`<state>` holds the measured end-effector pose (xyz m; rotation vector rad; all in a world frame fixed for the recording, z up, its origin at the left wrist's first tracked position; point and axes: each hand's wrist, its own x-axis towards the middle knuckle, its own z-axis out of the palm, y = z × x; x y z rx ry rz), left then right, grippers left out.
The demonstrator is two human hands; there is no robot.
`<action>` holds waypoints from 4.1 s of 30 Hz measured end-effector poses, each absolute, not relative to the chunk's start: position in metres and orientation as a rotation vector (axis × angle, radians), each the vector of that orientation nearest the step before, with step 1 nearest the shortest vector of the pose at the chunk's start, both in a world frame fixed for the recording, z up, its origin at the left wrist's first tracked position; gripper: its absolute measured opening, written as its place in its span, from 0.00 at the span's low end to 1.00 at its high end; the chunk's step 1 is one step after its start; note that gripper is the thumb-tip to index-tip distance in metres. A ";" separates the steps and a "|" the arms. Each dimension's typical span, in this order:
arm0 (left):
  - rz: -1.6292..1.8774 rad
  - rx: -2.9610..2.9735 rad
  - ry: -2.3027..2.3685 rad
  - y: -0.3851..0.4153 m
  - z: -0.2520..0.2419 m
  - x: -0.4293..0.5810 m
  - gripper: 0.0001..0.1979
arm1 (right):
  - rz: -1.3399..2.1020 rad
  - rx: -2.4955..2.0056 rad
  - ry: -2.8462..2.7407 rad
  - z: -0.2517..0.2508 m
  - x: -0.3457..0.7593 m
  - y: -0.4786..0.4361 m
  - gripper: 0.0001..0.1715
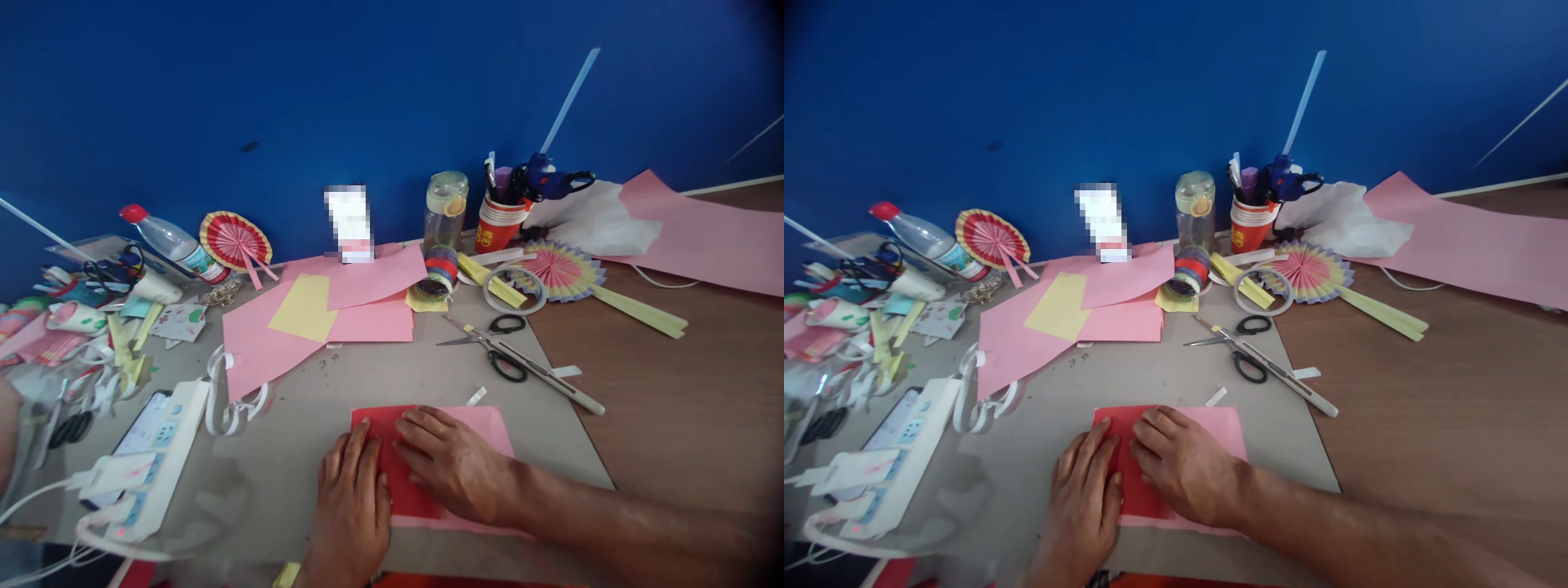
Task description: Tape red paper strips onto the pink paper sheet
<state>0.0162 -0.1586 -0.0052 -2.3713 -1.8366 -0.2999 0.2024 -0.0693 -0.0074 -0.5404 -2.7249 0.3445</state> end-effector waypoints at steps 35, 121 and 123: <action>-0.311 -2.331 -1.872 -0.156 0.001 0.018 0.15 | 0.318 -0.781 -2.564 0.001 0.213 -0.061 0.08; -0.997 -2.525 -1.523 -0.025 0.004 -0.035 0.11 | 0.480 -1.368 -2.031 0.029 0.251 0.051 0.13; -1.037 -2.492 -1.499 -0.025 0.006 -0.036 0.09 | 0.462 -1.396 -2.055 0.026 0.256 0.046 0.13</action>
